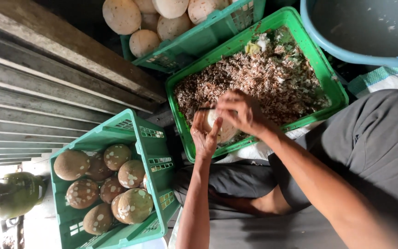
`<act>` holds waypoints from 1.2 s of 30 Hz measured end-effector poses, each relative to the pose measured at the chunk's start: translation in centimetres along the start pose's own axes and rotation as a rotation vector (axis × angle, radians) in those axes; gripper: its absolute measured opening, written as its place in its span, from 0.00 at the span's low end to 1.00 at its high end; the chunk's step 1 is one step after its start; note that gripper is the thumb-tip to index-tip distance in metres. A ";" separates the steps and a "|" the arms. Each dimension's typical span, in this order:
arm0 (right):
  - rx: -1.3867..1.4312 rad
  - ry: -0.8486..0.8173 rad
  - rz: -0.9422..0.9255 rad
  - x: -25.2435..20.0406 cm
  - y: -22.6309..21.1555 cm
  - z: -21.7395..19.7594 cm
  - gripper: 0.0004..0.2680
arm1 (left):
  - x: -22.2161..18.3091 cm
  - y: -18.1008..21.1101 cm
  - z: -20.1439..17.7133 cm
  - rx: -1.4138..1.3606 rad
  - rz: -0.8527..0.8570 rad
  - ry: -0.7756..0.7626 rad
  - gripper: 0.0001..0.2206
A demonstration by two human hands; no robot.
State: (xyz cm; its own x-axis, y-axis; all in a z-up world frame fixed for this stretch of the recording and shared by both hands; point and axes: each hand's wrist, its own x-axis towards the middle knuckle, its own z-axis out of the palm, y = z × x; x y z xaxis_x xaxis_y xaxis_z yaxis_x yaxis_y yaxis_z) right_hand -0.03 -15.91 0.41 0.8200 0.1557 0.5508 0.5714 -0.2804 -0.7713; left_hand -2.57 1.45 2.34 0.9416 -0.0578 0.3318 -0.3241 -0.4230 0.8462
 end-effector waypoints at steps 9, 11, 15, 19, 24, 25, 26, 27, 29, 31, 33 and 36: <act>0.094 -0.013 0.020 1.1 2.6 -0.3 0.04 | 0.1 0.6 0.1 -0.043 0.022 0.014 0.22; 0.120 -0.020 0.054 0.9 0.5 -0.3 0.04 | -0.2 -0.1 0.4 -0.037 0.008 -0.005 0.23; 0.046 0.064 0.099 -1.0 2.9 1.3 0.04 | 0.2 0.2 0.5 0.087 -0.086 -0.013 0.25; 0.061 0.137 0.233 -2.1 1.8 0.1 0.05 | 0.1 1.0 0.7 0.148 -0.102 -0.041 0.26; 0.076 0.191 0.218 -2.5 3.5 1.4 0.03 | 0.5 4.0 -0.5 0.182 -0.135 -0.195 0.24; 0.077 0.190 0.219 -2.6 3.0 1.3 0.03 | 0.6 4.4 -0.8 0.183 -0.136 -0.195 0.24; 0.171 0.207 0.241 -2.7 2.6 1.1 0.03 | 0.8 4.8 -1.0 0.210 -0.123 -0.247 0.35; 0.264 0.222 0.261 -2.7 2.3 1.0 0.04 | 1.0 5.1 -1.2 0.237 -0.110 -0.298 0.45; 0.328 0.261 0.274 -2.8 1.9 1.0 0.04 | 1.1 3.4 -1.1 0.257 -0.164 -0.308 0.45; 0.390 0.305 0.285 -2.7 1.9 0.9 0.04 | 1.2 2.5 -0.9 0.276 -0.211 -0.320 0.45; 0.376 0.332 0.397 -2.7 2.4 0.9 0.04 | 1.1 2.5 -0.4 0.330 -0.314 -0.264 0.44; 0.466 0.433 0.448 -2.8 2.4 -0.1 0.04 | 1.6 3.9 0.6 0.389 -0.353 -0.209 0.45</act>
State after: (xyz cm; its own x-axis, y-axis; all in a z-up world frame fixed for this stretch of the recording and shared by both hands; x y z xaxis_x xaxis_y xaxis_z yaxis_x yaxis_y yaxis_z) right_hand -0.93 -17.11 -2.93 0.9443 -0.2894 0.1564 0.2228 0.2128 -0.9514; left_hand -2.30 -0.81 5.95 0.9977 -0.0133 -0.0665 0.0341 -0.7488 0.6619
